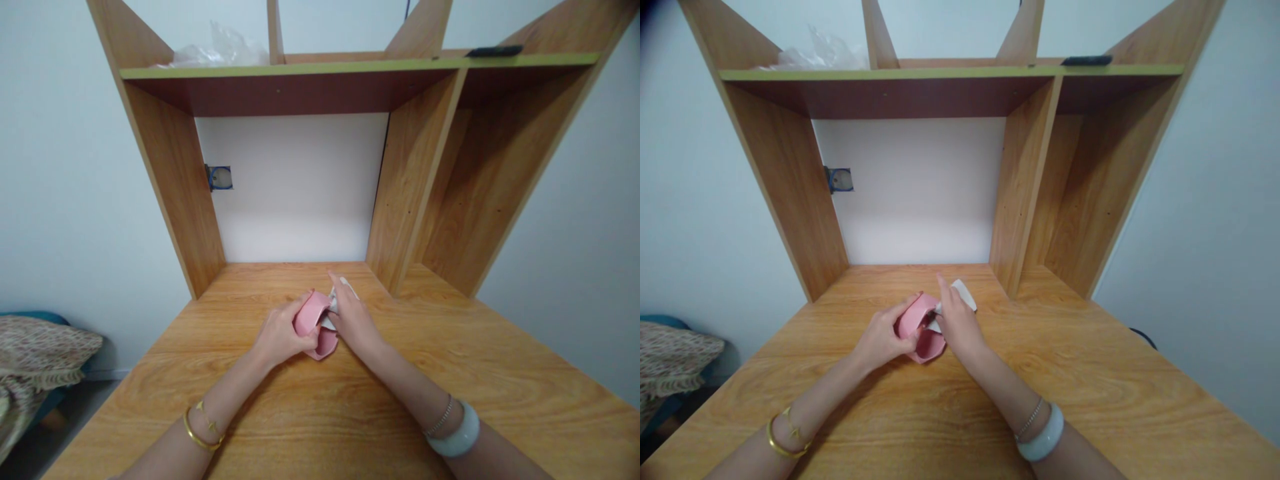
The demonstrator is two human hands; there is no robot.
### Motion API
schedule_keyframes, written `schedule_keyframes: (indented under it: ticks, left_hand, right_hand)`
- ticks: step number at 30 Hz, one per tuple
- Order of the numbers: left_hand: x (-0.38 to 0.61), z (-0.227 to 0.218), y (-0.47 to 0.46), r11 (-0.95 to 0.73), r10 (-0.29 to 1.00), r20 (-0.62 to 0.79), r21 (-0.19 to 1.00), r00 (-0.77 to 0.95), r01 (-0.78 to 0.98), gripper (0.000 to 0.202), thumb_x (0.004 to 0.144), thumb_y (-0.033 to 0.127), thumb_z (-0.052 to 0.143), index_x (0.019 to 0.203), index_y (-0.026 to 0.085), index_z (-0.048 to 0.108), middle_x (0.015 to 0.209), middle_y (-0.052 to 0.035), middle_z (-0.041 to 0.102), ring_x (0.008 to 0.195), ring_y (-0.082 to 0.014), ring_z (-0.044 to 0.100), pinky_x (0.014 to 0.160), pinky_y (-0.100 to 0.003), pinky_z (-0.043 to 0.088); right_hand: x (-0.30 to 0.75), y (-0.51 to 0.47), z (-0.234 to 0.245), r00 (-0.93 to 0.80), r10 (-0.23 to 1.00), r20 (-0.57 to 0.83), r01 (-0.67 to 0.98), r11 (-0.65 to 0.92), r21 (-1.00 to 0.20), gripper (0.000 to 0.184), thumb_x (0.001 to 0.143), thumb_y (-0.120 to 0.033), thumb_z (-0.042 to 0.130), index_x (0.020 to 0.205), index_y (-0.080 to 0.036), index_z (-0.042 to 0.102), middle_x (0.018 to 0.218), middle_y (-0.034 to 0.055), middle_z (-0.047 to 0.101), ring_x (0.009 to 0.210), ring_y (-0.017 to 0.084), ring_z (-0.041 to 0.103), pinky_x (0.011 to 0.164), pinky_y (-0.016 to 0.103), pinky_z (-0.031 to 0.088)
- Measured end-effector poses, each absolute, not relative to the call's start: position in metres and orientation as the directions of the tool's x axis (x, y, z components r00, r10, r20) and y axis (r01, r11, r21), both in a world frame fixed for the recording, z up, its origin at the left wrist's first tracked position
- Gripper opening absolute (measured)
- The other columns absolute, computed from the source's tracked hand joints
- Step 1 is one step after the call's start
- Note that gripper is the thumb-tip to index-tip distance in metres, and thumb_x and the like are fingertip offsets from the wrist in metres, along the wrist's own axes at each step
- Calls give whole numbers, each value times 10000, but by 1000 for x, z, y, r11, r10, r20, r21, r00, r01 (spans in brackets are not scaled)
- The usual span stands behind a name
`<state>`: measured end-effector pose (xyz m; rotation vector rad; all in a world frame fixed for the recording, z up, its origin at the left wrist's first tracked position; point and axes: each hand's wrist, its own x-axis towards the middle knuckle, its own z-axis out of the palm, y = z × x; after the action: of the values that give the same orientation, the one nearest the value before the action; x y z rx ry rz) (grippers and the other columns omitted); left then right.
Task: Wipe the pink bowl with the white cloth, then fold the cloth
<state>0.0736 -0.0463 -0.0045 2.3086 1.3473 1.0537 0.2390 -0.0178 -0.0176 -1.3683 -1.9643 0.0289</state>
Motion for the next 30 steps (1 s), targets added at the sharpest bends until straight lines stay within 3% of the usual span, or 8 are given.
schedule_keyframes:
  ticks: [3, 5, 11, 15, 19, 21, 25, 30]
  left_hand:
    - [71, -5, -45, -545, 829, 456, 529, 324, 650, 619, 611, 242, 545, 1218, 160, 456, 1071, -66, 602, 883, -218, 579, 799, -314, 446]
    - [68, -6, -44, -570, 813, 463, 511, 352, 643, 618, 613, 239, 539, 1221, 175, 452, 1110, -59, 582, 925, -220, 567, 826, -318, 434]
    - [61, -10, -41, -641, 760, 479, 443, 439, 627, 633, 675, 337, 545, 1274, 240, 361, 1233, -34, 487, 1047, -220, 501, 889, -324, 382]
    - [57, -13, -36, -574, 810, 476, 528, 341, 626, 683, 749, 426, 503, 1334, 220, 217, 1135, -61, 542, 906, -204, 563, 768, -298, 432]
    - [55, -18, -30, -519, 853, 444, 680, 272, 518, 791, 753, 477, 512, 1354, 195, 82, 1095, -90, 529, 654, -127, 577, 616, -255, 451]
    - [56, -21, -29, -510, 860, 429, 725, 275, 463, 864, 708, 483, 575, 1351, 193, 76, 1154, -114, 485, 727, -145, 584, 647, -269, 460]
    - [66, -29, -31, -564, 809, 461, 784, 365, 259, 858, 679, 391, 645, 1324, 153, 132, 1272, -146, 377, 1094, -218, 451, 872, -308, 399]
    - [74, -34, -32, -492, 841, 404, 847, 361, 199, 753, 709, 301, 615, 1291, 136, 166, 1219, -138, 436, 1032, -185, 503, 855, -293, 426]
  right_hand:
    - [238, -27, -9, -292, 792, 536, 853, 470, -229, 699, 740, -136, 459, 1352, -230, 133, 980, 92, 537, 916, 233, 531, 752, 367, 434]
    - [238, -29, -8, -317, 779, 540, 843, 493, -216, 689, 753, -152, 457, 1353, -232, 128, 1019, 99, 529, 963, 239, 514, 777, 380, 429]
    - [239, -25, -18, -262, 787, 558, 686, 559, -466, 729, 707, -122, 484, 1343, -201, 135, 1153, 112, 504, 1040, 215, 493, 835, 365, 416]
    - [238, -20, -26, -134, 823, 552, 593, 513, -621, 644, 705, -140, 479, 1303, -181, 244, 1105, 111, 543, 973, 205, 538, 803, 348, 441]
    - [238, -13, -32, 36, 934, 356, 457, 301, -837, 584, 729, -184, 435, 1285, -186, 258, 962, 92, 594, 580, 162, 601, 493, 300, 504]
    - [238, -12, -34, 57, 974, 218, 332, 187, -924, 599, 743, -213, 412, 1301, -201, 195, 926, 83, 594, 387, 121, 531, 325, 273, 446]
    - [234, -13, -34, 42, 990, 133, 157, 124, -980, 571, 737, -228, 424, 1268, -207, 213, 921, 66, 581, 330, 97, 500, 256, 247, 403]
    - [230, -11, -38, 34, 996, 78, 191, 70, -979, 497, 700, -192, 463, 1174, -164, 315, 709, 8, 600, 324, 94, 489, 273, 206, 377]
